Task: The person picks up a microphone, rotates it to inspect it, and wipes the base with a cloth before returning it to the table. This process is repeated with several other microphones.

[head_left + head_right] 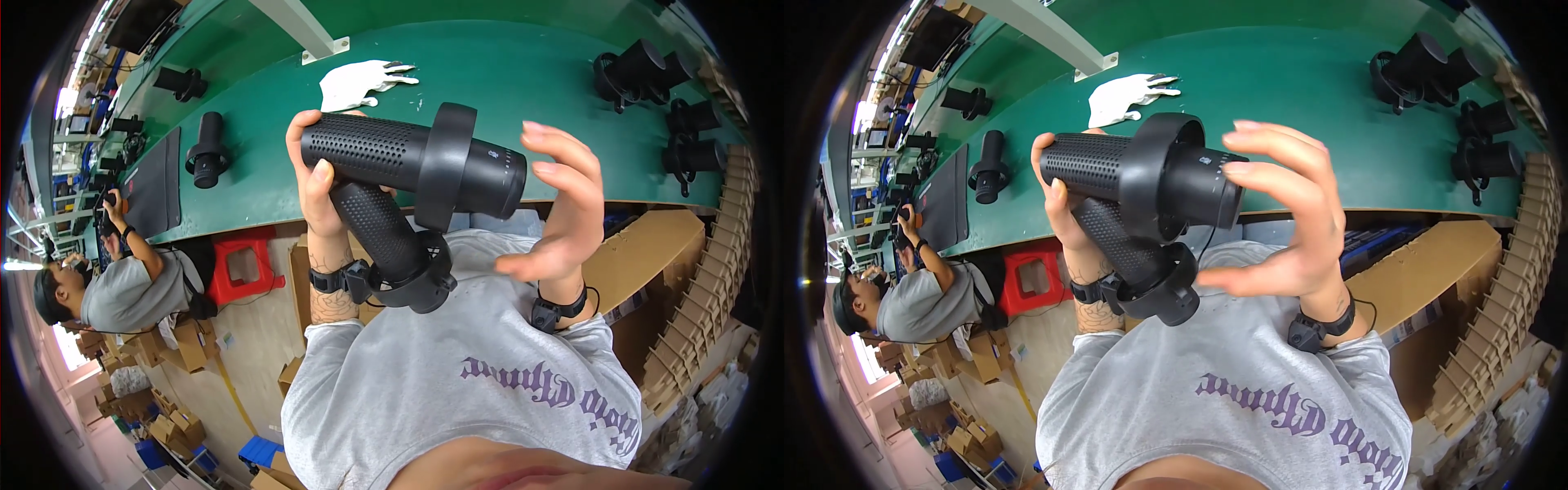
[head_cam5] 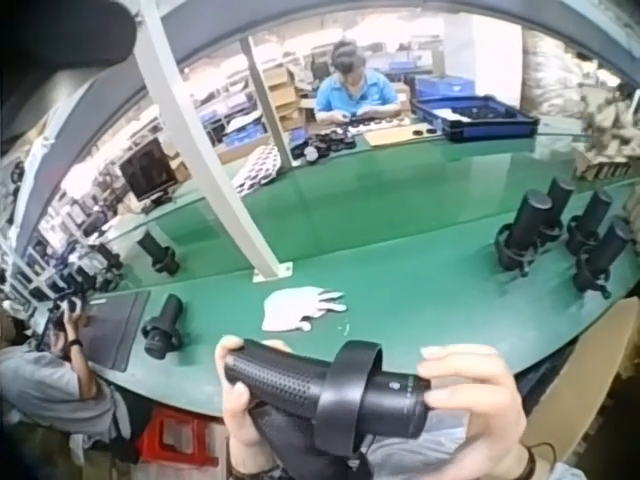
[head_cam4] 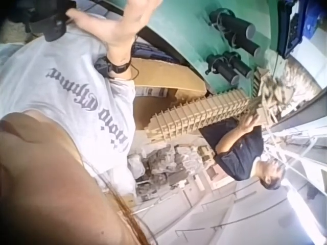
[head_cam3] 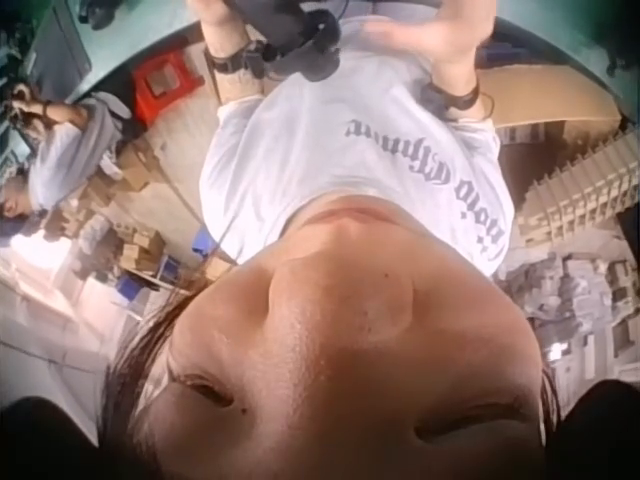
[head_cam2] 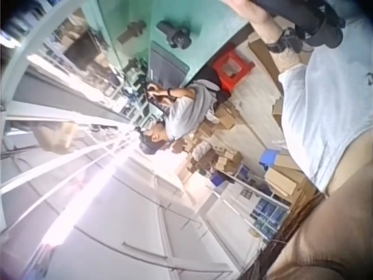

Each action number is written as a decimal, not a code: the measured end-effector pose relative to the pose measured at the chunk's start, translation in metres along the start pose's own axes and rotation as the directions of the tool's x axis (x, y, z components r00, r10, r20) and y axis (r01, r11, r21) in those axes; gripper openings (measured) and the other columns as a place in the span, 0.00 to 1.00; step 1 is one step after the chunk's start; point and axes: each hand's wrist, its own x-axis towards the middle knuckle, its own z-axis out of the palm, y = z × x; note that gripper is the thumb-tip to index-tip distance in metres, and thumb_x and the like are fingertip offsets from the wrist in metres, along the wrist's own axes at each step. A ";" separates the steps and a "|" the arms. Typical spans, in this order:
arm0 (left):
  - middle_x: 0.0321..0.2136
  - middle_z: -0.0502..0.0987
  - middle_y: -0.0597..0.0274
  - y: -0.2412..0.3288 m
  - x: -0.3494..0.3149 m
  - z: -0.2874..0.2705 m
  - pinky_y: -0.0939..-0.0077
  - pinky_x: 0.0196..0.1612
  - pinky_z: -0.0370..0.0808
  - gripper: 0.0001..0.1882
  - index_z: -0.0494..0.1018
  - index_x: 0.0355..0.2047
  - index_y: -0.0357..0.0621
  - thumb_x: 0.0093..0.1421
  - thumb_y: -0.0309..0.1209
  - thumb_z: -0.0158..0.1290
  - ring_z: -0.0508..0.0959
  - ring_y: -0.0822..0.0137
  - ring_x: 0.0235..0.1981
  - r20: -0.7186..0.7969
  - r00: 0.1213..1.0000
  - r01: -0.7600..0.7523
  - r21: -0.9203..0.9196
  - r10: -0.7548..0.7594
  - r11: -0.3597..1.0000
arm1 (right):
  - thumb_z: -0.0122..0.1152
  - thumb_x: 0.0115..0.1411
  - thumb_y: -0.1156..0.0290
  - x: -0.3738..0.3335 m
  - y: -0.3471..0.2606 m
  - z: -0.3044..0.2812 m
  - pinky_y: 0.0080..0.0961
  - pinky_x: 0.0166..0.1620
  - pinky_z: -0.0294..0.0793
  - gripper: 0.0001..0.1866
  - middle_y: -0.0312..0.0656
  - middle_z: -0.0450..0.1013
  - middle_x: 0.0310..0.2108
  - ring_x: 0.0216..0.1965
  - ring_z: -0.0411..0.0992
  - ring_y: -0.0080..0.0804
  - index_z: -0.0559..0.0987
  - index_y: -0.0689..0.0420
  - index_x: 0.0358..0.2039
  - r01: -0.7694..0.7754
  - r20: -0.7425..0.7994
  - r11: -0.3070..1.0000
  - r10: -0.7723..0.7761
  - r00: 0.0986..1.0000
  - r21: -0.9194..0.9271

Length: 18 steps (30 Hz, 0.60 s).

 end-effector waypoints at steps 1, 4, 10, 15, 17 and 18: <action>0.43 0.69 0.36 0.002 0.000 0.001 0.65 0.31 0.80 0.33 0.47 0.58 0.45 0.56 0.39 0.47 0.79 0.54 0.29 0.020 0.998 0.063 0.037 -0.064 0.997 | 0.79 0.30 0.59 0.005 -0.003 0.001 0.38 0.50 0.70 0.39 0.53 0.70 0.48 0.49 0.70 0.45 0.74 0.58 0.45 -0.019 0.006 0.999 0.019 1.000 0.027; 0.36 0.73 0.40 -0.007 -0.003 0.003 0.68 0.24 0.80 0.31 0.44 0.59 0.44 0.59 0.37 0.43 0.78 0.58 0.22 0.054 0.988 0.145 0.036 -0.147 0.989 | 0.74 0.35 0.69 0.017 -0.008 0.009 0.37 0.54 0.67 0.29 0.50 0.72 0.49 0.52 0.70 0.46 0.78 0.62 0.41 -0.190 0.225 0.978 0.205 0.953 -0.089; 0.32 0.74 0.42 -0.018 -0.010 0.005 0.68 0.24 0.79 0.28 0.45 0.59 0.44 0.61 0.36 0.41 0.78 0.59 0.22 0.128 0.938 0.321 0.033 -0.323 0.946 | 0.68 0.45 0.77 0.007 0.004 0.009 0.32 0.51 0.70 0.11 0.44 0.78 0.39 0.45 0.74 0.38 0.82 0.61 0.32 -0.393 0.066 0.919 0.393 0.917 -0.017; 0.31 0.74 0.41 -0.026 -0.011 0.004 0.67 0.23 0.79 0.28 0.45 0.59 0.45 0.62 0.37 0.40 0.78 0.59 0.22 0.134 0.921 0.374 -0.037 -0.366 0.927 | 0.60 0.56 0.76 0.004 0.004 0.013 0.30 0.50 0.70 0.05 0.42 0.79 0.35 0.43 0.74 0.35 0.81 0.62 0.31 -0.519 -0.015 0.839 0.528 0.849 0.162; 0.31 0.74 0.41 -0.027 -0.013 0.005 0.67 0.23 0.79 0.28 0.45 0.59 0.45 0.62 0.37 0.40 0.78 0.59 0.22 0.137 0.917 0.387 -0.079 -0.374 0.919 | 0.58 0.57 0.77 0.005 0.001 0.011 0.31 0.51 0.70 0.05 0.44 0.78 0.36 0.45 0.74 0.37 0.81 0.63 0.32 -0.517 0.001 0.817 0.534 0.845 0.256; 0.32 0.74 0.41 -0.028 -0.014 0.006 0.67 0.24 0.79 0.28 0.45 0.60 0.45 0.62 0.38 0.40 0.78 0.58 0.23 0.108 0.918 0.392 -0.117 -0.381 0.912 | 0.57 0.59 0.77 0.006 0.000 0.010 0.32 0.52 0.70 0.06 0.46 0.78 0.36 0.46 0.74 0.38 0.80 0.64 0.32 -0.508 0.020 0.788 0.536 0.844 0.348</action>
